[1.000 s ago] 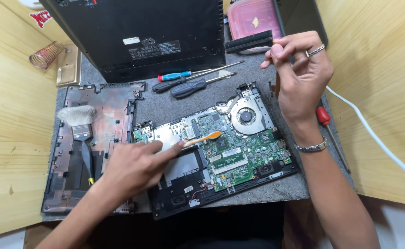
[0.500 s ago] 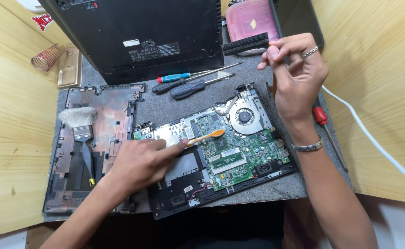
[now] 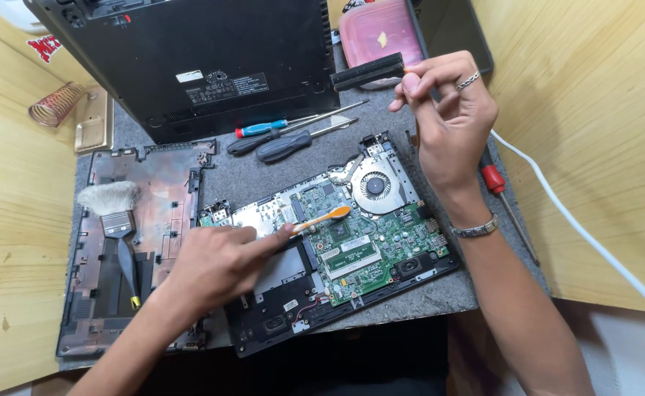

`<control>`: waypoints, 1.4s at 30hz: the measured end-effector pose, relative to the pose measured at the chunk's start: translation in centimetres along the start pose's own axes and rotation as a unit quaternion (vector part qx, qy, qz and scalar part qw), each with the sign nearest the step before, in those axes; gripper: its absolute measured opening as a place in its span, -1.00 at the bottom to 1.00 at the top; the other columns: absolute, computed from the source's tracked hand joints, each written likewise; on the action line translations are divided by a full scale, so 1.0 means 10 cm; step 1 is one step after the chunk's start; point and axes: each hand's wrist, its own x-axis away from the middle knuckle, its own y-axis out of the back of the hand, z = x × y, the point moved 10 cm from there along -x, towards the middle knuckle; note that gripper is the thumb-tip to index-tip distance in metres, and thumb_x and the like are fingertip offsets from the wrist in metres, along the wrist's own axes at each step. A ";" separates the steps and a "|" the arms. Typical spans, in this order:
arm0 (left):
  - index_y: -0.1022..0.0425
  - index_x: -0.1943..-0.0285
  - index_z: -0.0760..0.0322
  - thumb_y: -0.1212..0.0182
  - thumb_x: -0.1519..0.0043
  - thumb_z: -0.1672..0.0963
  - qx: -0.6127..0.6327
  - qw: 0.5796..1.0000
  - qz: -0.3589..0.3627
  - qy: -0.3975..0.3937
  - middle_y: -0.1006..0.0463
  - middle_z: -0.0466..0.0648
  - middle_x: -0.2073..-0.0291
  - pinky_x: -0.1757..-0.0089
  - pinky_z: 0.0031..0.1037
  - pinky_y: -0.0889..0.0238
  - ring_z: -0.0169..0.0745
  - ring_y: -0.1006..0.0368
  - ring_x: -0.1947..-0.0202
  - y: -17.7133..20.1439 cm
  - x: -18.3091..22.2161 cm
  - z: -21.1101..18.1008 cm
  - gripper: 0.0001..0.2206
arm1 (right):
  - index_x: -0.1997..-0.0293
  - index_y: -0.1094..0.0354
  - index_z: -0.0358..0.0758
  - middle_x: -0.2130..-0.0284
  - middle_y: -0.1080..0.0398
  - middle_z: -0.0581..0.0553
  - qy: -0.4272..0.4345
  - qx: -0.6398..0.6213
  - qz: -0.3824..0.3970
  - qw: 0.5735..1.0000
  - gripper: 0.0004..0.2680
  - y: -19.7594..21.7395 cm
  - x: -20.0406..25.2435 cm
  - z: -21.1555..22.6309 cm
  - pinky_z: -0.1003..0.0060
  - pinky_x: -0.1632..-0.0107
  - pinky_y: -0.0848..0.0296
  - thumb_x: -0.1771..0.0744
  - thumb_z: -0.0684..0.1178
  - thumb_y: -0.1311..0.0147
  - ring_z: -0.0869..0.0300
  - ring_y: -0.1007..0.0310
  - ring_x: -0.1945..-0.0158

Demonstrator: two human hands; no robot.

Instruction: Cleaning a laptop motherboard and heat sink using brushes at a repair station

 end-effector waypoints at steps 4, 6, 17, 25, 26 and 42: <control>-0.39 -0.31 0.01 -0.14 -0.27 0.08 0.051 0.996 0.012 -0.076 -0.28 -0.18 0.70 0.79 -0.20 0.01 -0.16 -0.21 0.84 -0.10 0.03 -0.42 -0.62 | 0.25 -0.22 -0.40 0.15 -0.28 -0.30 -0.004 0.002 0.004 1.000 -0.86 0.00 -0.02 0.03 0.32 0.14 -0.67 -0.43 -0.44 -0.01 0.10 -0.46 0.21; -0.25 -0.48 -0.15 -0.07 -0.39 0.02 -0.014 1.000 -0.012 -0.012 -0.27 -0.33 0.73 0.71 -0.59 0.14 -0.44 -0.04 0.80 -0.07 0.02 -0.09 -0.57 | 0.25 -0.22 -0.41 0.16 -0.28 -0.30 0.005 0.002 0.007 1.000 -0.85 -0.02 -0.01 0.04 0.32 0.15 -0.66 -0.43 -0.45 -0.01 0.09 -0.46 0.22; -0.34 -0.38 -0.02 -0.12 -0.34 0.08 0.021 0.998 -0.038 -0.047 -0.25 -0.29 0.75 0.74 -0.45 0.10 -0.39 -0.08 0.83 0.01 -0.05 -0.38 -0.61 | 0.25 -0.23 -0.40 0.16 -0.29 -0.29 0.014 0.010 0.002 1.000 -0.85 0.00 -0.03 0.10 0.33 0.15 -0.65 -0.43 -0.45 -0.01 0.09 -0.47 0.23; -0.38 -0.34 0.07 -0.10 -0.27 0.15 0.072 0.996 -0.018 -0.054 -0.26 -0.25 0.77 0.76 -0.37 0.06 -0.35 -0.08 0.84 -0.02 -0.03 -0.45 -0.59 | 0.26 -0.23 -0.41 0.16 -0.28 -0.30 0.011 0.008 0.003 1.000 -0.85 0.01 -0.03 0.10 0.33 0.14 -0.65 -0.43 -0.47 -0.01 0.09 -0.47 0.23; -0.31 -0.40 -0.06 -0.09 -0.33 0.10 0.062 0.997 -0.024 -0.042 -0.26 -0.30 0.75 0.74 -0.48 0.09 -0.40 -0.07 0.83 -0.05 -0.01 -0.35 -0.59 | 0.26 -0.23 -0.41 0.16 -0.28 -0.30 0.012 0.008 0.005 1.000 -0.85 0.02 -0.03 0.10 0.33 0.14 -0.65 -0.43 -0.46 -0.01 0.09 -0.47 0.23; -0.24 -0.44 -0.15 -0.12 -0.33 0.11 -0.003 0.999 -0.028 -0.039 -0.27 -0.34 0.76 0.73 -0.57 0.11 -0.44 -0.07 0.82 -0.05 0.20 -0.27 -0.54 | 0.26 -0.23 -0.40 0.16 -0.28 -0.29 0.009 0.000 0.000 1.000 -0.84 0.01 -0.02 0.08 0.32 0.13 -0.66 -0.43 -0.47 -0.01 0.09 -0.48 0.23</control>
